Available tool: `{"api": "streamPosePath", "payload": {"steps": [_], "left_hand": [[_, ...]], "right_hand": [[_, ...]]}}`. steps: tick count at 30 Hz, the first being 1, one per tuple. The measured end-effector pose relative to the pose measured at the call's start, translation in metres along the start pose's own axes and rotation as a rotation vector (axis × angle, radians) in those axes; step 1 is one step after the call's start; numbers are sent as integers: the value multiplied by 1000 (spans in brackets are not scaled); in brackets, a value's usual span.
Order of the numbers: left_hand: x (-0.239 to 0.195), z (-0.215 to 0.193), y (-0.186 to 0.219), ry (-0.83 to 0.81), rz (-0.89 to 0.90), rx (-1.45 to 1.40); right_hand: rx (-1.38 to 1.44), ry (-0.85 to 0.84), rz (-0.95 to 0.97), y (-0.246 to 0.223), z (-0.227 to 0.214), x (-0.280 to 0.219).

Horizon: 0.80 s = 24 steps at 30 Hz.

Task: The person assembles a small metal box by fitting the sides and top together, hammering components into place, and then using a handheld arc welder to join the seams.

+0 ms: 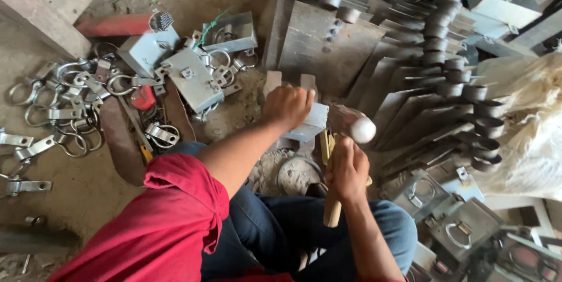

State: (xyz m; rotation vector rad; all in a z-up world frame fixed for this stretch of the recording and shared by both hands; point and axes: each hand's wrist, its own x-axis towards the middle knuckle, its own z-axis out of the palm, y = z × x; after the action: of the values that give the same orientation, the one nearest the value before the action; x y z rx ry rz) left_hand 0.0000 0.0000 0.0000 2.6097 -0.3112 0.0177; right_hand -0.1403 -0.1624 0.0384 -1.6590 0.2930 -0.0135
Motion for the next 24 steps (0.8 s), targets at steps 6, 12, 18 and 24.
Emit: {"api": "streamPosePath", "payload": {"steps": [6, 12, 18, 24], "left_hand": [[5, 13, -5, 225, 28, -35], [0, 15, -2, 262, 19, -34], [-1, 10, -3, 270, 66, -61], [0, 11, -2, 202, 37, -52]], "right_hand": [[-194, -7, -101, 21, 4, -6], [-56, -1, 13, 2, -15, -10], [-252, 36, -7, -5, 7, 4], [30, 36, 103, -20, -3, 6]]}}
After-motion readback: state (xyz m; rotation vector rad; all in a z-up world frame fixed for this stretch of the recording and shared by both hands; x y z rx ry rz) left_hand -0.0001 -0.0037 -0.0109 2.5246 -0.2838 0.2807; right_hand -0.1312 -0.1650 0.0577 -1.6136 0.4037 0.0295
